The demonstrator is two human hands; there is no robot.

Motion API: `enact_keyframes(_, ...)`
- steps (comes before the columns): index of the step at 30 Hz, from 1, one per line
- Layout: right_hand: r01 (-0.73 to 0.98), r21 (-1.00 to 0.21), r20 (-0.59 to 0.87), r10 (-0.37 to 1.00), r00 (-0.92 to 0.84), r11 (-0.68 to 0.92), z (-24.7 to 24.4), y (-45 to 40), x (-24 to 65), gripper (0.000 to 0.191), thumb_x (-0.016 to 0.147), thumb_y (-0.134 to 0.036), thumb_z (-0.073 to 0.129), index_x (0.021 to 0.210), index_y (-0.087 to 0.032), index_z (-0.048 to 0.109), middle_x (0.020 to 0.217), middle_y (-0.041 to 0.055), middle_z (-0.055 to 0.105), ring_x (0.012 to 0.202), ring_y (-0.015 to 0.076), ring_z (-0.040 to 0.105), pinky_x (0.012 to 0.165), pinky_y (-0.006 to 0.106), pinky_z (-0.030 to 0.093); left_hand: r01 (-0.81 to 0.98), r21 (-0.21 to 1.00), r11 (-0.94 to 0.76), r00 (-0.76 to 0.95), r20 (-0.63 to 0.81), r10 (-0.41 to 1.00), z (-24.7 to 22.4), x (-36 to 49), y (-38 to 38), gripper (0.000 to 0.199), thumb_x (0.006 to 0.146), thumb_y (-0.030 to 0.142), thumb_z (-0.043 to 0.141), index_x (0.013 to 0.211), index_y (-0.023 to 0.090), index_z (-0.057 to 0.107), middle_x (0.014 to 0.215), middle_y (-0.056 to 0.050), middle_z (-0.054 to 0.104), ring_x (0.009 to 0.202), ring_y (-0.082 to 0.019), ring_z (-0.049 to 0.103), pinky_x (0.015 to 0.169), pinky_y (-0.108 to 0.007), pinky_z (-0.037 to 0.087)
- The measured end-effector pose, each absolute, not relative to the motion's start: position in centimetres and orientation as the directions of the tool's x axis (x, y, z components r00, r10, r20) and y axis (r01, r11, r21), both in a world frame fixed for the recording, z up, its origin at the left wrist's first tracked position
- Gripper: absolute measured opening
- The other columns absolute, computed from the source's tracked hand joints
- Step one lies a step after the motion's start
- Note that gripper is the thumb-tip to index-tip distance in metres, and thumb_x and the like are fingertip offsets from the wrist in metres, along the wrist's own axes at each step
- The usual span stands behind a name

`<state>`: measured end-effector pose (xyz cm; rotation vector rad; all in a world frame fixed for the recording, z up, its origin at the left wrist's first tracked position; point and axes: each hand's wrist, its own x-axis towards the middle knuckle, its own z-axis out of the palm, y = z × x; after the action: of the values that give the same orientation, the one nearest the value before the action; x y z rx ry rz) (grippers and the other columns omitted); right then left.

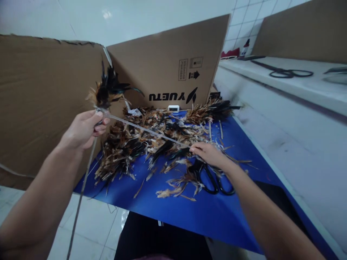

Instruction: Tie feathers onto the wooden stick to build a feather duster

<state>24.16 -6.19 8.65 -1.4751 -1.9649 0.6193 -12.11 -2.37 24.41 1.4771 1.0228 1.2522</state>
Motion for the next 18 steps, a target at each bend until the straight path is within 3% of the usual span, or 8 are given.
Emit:
enact_keyframes(4,0.780,-0.551,0.314,0.940,-0.136,0.297,11.4,-4.9,26.9,0.024,0.080,-0.037,0.052,0.075,-0.017,0.065,0.079,0.0087,0.066,0.075,0.0182,0.057,0.072,0.030,0.040,0.053,0.971,-0.232,0.105,0.225,0.969,25.3,-12.1,-2.6,0.016,0.082,0.014,0.044,0.065,0.013,0.046,0.062,0.000,0.047,0.039,0.000,0.030,0.034,-0.011,0.018)
enact_keyframes(7,0.860,-0.464,0.387,0.922,-0.019,0.212,14.5,-4.2,28.7,0.019,0.079,-0.027,0.056,0.077,-0.012,0.066,0.079,0.0098,0.066,0.073,0.0149,0.056,0.070,0.028,0.039,0.049,0.976,-0.211,0.093,0.206,0.974,25.2,-12.1,-2.4,0.018,0.082,0.014,0.043,0.064,0.013,0.045,0.062,0.000,0.046,0.039,0.000,0.029,0.034,-0.012,0.017)
enact_keyframes(13,0.935,-0.354,0.510,0.829,0.229,-0.040,20.1,-3.8,31.7,0.039,0.084,-0.036,0.047,0.091,-0.003,0.066,0.077,0.0103,0.065,0.063,0.0084,0.050,0.059,0.028,0.034,-0.013,0.983,-0.185,0.149,0.185,0.971,23.4,-11.8,-1.4,0.014,0.079,0.017,0.048,0.066,0.013,0.046,0.063,0.000,0.046,0.040,0.000,0.030,0.035,-0.012,0.019)
enact_keyframes(15,0.947,-0.291,0.523,0.807,0.275,-0.134,20.6,-3.6,32.0,0.039,0.087,-0.033,0.045,0.095,-0.001,0.066,0.079,0.0131,0.065,0.067,0.0107,0.052,0.058,0.029,0.032,-0.035,0.985,-0.168,0.171,0.172,0.970,22.5,-11.2,-1.0,0.011,0.078,0.018,0.050,0.069,0.012,0.048,0.063,0.001,0.046,0.040,0.000,0.030,0.035,-0.011,0.018)
enact_keyframes(18,0.982,-0.033,0.477,0.860,0.180,-0.187,19.5,-4.0,30.8,0.032,0.087,-0.025,0.047,0.101,-0.003,0.065,0.098,0.0204,0.062,0.088,0.0218,0.055,0.064,0.033,0.035,-0.046,0.992,-0.118,0.202,0.125,0.971,21.3,-10.0,-0.6,0.012,0.078,0.020,0.052,0.069,0.012,0.047,0.062,0.001,0.046,0.039,0.000,0.030,0.034,-0.011,0.017)
